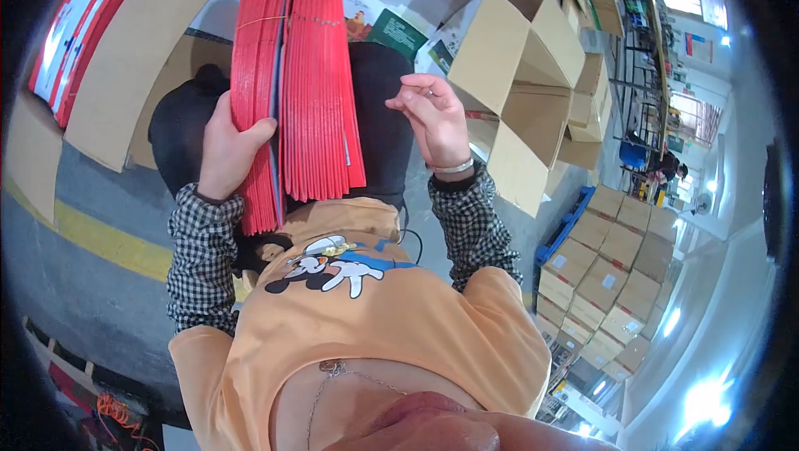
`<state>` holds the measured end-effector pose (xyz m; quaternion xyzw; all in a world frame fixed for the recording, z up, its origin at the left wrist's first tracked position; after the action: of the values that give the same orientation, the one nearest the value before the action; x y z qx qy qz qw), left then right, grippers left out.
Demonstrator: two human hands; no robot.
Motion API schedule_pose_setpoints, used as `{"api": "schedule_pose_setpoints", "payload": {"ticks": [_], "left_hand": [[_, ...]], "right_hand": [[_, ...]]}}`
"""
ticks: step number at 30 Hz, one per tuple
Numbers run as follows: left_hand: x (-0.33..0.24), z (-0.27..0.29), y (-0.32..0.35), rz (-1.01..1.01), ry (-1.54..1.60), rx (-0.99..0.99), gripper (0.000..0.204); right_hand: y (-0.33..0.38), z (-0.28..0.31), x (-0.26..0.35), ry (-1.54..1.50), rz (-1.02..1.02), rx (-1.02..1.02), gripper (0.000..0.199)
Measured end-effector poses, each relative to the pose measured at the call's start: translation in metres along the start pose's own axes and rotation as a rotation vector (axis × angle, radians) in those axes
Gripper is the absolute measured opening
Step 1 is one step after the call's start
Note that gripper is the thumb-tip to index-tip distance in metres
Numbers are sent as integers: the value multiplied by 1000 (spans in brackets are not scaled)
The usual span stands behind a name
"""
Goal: The person packs folded red paper products into cardboard boxes by hand.
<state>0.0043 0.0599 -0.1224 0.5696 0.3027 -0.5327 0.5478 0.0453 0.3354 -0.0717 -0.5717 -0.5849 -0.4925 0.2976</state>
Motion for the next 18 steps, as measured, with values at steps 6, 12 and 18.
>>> {"api": "schedule_pose_setpoints", "payload": {"ticks": [6,12,18], "left_hand": [[1,0,1,-3,0,1,46],[3,3,1,-25,-20,3,44],[7,3,0,-22,-37,-2,43]], "right_hand": [[-5,51,-4,18,16,-242,21],[-2,86,2,96,28,-474,30],[0,133,-7,596,77,-718,24]]}}
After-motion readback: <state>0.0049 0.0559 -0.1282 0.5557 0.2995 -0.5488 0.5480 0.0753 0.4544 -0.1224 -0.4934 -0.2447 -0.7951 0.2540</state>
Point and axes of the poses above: each hand's wrist, its own y-axis away from the middle knuckle, its own z-axis out of the back of the hand, x = y × z, the point moved 3 cm from there along -y, towards the middle knuckle, and after that the axes turned 7 degrees about -y, right-handed, at the moved point
